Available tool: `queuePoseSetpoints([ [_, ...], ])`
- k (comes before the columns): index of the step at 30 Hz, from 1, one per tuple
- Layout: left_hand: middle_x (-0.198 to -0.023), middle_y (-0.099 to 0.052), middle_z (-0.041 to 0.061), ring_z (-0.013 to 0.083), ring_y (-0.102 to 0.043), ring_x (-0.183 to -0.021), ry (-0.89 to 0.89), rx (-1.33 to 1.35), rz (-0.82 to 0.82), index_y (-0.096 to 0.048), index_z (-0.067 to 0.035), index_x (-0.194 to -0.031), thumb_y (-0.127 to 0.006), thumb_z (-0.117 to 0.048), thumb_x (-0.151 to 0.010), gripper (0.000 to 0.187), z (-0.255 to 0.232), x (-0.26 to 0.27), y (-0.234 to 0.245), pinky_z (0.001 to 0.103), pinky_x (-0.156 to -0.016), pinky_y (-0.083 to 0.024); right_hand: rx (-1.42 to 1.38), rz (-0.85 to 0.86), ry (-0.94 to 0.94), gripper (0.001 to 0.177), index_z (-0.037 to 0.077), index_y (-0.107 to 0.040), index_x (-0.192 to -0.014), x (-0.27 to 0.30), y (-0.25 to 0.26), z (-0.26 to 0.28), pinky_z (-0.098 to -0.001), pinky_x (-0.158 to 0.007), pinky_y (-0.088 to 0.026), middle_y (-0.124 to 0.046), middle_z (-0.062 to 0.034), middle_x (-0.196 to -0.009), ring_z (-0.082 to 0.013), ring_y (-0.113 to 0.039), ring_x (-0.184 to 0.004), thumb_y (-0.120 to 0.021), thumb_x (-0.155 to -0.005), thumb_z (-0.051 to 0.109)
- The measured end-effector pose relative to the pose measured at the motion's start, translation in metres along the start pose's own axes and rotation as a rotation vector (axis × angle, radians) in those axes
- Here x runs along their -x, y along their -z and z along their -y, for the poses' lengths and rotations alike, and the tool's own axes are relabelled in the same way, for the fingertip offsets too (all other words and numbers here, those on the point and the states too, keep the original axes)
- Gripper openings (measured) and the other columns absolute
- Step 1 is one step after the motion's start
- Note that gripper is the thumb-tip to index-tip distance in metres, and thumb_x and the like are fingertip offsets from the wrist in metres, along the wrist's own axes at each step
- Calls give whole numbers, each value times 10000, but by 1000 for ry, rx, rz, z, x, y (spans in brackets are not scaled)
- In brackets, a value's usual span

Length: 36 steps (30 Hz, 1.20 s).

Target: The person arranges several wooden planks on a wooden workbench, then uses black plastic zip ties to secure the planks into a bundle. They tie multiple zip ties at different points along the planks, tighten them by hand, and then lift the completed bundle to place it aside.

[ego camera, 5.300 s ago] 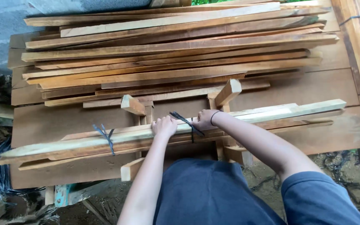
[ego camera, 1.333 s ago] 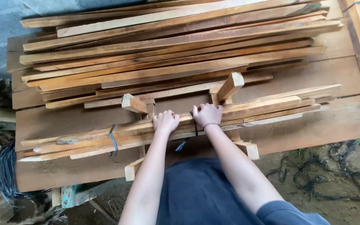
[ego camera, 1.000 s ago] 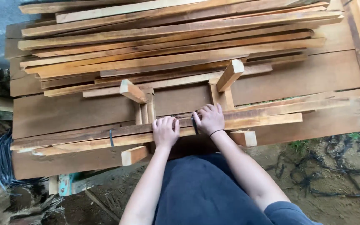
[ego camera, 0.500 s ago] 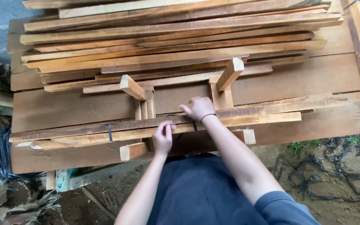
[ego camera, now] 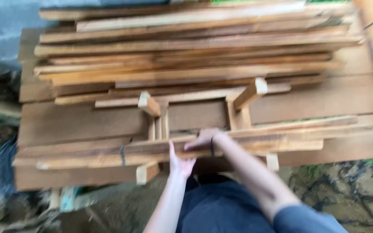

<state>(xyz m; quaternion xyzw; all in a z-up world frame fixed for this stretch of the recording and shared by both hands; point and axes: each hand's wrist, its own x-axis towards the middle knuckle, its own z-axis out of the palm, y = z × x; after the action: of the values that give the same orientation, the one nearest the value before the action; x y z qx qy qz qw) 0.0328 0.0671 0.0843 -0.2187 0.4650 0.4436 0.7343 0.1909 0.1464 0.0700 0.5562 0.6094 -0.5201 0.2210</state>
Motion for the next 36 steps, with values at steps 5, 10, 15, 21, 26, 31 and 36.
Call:
queuePoseSetpoints([
  [5,-1284,-614,198,371,-612,-1210,-10,164,-89,-481,-51,-1430,-820,-615,-811,903,15,-69,40,534,-1146,-459,391,-748,114,1083,204,-633,-1327,0,-41,-10,-470,-1033,-436,-701,-34,-1190,-269,-633,-1150,-707,-514,916],
  [10,-1355,-561,142,309,-613,-1176,-198,139,-52,-468,-101,-1410,-812,-516,-831,791,22,-40,-6,459,-1060,-513,364,-1003,178,1113,206,-619,-1275,22,-25,-8,-423,-1066,-365,-664,-9,-1187,-229,-573,-1183,-715,-425,917],
  [15,-1350,-533,117,296,-576,-1191,-264,83,9,-475,-123,-1392,-812,-518,-818,773,21,-36,-22,469,-1091,-471,367,-1160,227,1169,184,-613,-1289,23,-15,-14,-449,-1111,-334,-629,-26,-1196,-243,-526,-1190,-717,-390,924],
  [21,-1287,-459,67,221,-523,-1196,-230,-270,-6,-374,-59,-1462,-826,-491,-893,845,2,-118,36,401,-1119,-378,204,-926,83,1101,188,-494,-1446,-36,-30,-34,-554,-1245,-202,-516,-38,-1424,-289,-385,-1403,-838,-523,680],
  [26,-1601,-168,372,510,-318,-1478,-271,-366,9,-44,154,-1563,-873,-293,-899,1152,-10,-107,19,626,-1218,-235,320,-840,5,1167,210,-436,-1494,-57,-22,-46,-646,-1244,-111,-485,-62,-1461,-334,-353,-1428,-895,-503,621],
  [31,-1600,-68,384,553,-304,-1465,-260,-310,35,88,129,-1553,-859,-273,-907,1215,-12,-114,21,670,-1203,-243,343,-867,24,1171,233,-428,-1480,-52,-15,-42,-631,-1239,-132,-466,-37,-1443,-297,-359,-1404,-836,-495,718],
  [36,-1691,-14,222,467,-144,-1558,-178,-219,119,31,-86,-1638,-609,-844,-831,1279,-16,-85,15,661,-1271,-85,194,-970,143,829,237,-571,-1364,-48,10,-54,-580,-1184,-269,-553,-19,-1353,-279,-457,-1334,-674,-740,771],
])
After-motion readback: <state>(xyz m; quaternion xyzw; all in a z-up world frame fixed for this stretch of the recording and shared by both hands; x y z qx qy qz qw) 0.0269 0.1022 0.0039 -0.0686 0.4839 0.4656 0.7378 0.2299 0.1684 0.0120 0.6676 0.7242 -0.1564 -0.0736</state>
